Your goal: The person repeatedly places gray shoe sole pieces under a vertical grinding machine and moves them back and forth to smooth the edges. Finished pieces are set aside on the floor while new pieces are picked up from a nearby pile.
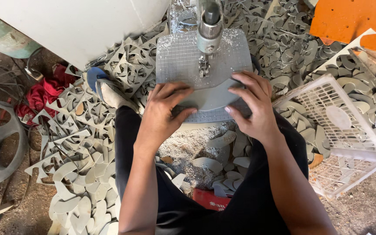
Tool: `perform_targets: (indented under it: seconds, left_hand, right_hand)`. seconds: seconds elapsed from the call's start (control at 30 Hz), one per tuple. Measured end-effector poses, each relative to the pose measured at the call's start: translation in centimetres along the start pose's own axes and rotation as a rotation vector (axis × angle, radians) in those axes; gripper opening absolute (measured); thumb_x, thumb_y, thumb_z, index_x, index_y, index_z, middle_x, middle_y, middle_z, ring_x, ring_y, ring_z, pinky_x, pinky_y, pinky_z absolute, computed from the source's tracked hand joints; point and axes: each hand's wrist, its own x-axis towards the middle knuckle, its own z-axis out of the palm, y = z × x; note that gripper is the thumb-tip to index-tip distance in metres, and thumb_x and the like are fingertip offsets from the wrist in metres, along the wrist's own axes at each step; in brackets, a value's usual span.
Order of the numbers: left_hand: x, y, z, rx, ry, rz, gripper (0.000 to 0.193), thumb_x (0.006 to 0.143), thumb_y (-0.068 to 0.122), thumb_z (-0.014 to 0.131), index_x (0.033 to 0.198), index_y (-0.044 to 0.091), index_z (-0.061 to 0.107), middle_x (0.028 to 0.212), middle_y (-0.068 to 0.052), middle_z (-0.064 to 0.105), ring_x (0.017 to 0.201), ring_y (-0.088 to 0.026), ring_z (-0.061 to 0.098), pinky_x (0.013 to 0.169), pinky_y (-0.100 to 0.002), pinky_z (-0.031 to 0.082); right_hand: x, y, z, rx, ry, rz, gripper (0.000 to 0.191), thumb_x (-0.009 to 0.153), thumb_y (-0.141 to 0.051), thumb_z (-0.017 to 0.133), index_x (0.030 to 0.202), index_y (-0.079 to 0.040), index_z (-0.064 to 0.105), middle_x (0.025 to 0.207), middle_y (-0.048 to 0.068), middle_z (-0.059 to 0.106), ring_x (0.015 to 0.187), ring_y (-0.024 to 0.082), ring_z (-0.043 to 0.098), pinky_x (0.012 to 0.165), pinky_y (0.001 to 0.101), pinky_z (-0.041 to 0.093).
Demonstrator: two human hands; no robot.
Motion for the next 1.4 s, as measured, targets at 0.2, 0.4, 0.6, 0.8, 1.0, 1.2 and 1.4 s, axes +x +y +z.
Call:
perform_targets:
  seconds: [0.2, 0.4, 0.6, 0.8, 1.0, 1.2, 1.4]
  left_hand:
    - [0.0, -0.8, 1.4, 0.020, 0.062, -0.032, 0.035, 0.079, 0.020, 0.087, 0.110, 0.008, 0.078, 0.119, -0.004, 0.073, 0.110, -0.028, 0.065, 0.099, -0.042, 0.051]
    - [0.4, -1.0, 3.1, 0.052, 0.156, -0.085, 0.031, 0.077, 0.024, 0.088, 0.104, 0.010, 0.080, 0.115, -0.001, 0.075, 0.105, -0.025, 0.066, 0.096, -0.041, 0.048]
    - [0.8, -1.3, 3.3, 0.019, 0.163, -0.105, 0.031, 0.077, 0.024, 0.088, 0.103, 0.010, 0.080, 0.116, 0.000, 0.074, 0.104, -0.025, 0.065, 0.094, -0.040, 0.048]
    - [1.0, -1.3, 3.4, 0.036, 0.175, -0.104, 0.032, 0.078, 0.023, 0.087, 0.107, 0.010, 0.080, 0.117, -0.001, 0.074, 0.106, -0.025, 0.065, 0.096, -0.040, 0.048]
    - [1.2, -1.5, 3.7, 0.024, 0.190, -0.138, 0.032, 0.076, 0.024, 0.088, 0.105, 0.012, 0.081, 0.116, 0.000, 0.075, 0.106, -0.023, 0.066, 0.097, -0.039, 0.050]
    - [1.4, -1.8, 3.7, 0.030, 0.182, -0.157, 0.032, 0.076, 0.026, 0.088, 0.105, 0.012, 0.082, 0.117, 0.000, 0.075, 0.106, -0.023, 0.066, 0.096, -0.039, 0.049]
    - [1.4, -2.0, 3.6, 0.038, 0.176, -0.150, 0.032, 0.077, 0.027, 0.088, 0.105, 0.013, 0.082, 0.117, 0.000, 0.075, 0.108, -0.024, 0.065, 0.097, -0.040, 0.047]
  right_hand:
    - [0.1, 0.8, 1.4, -0.120, 0.021, 0.118, 0.024, 0.088, -0.012, 0.081, 0.110, -0.006, 0.074, 0.146, 0.005, 0.062, 0.143, 0.028, 0.049, 0.120, 0.0483, 0.031]
    - [0.8, 1.5, 2.0, -0.149, 0.037, 0.182, 0.029, 0.086, -0.006, 0.078, 0.115, -0.007, 0.075, 0.147, 0.005, 0.063, 0.144, 0.029, 0.050, 0.120, 0.0499, 0.030]
    - [1.2, 2.1, 2.3, -0.114, 0.034, 0.182, 0.030, 0.088, -0.006, 0.078, 0.117, -0.006, 0.073, 0.149, 0.004, 0.062, 0.147, 0.030, 0.049, 0.121, 0.0509, 0.033]
    - [1.4, 2.6, 2.3, -0.100, 0.031, 0.173, 0.029, 0.090, -0.008, 0.080, 0.118, -0.006, 0.073, 0.149, 0.003, 0.061, 0.147, 0.030, 0.049, 0.121, 0.0502, 0.034]
    - [1.6, 2.5, 2.2, -0.124, 0.012, 0.190, 0.029, 0.089, -0.010, 0.081, 0.117, -0.006, 0.074, 0.148, 0.003, 0.063, 0.146, 0.030, 0.049, 0.120, 0.0520, 0.032]
    - [1.8, 2.6, 2.3, -0.115, 0.015, 0.200, 0.029, 0.090, -0.010, 0.081, 0.118, -0.007, 0.075, 0.149, 0.002, 0.062, 0.146, 0.029, 0.049, 0.122, 0.0508, 0.032]
    - [1.8, 2.4, 2.3, -0.127, 0.012, 0.205, 0.030, 0.088, -0.009, 0.081, 0.118, -0.007, 0.075, 0.148, 0.003, 0.062, 0.146, 0.029, 0.049, 0.121, 0.0502, 0.032]
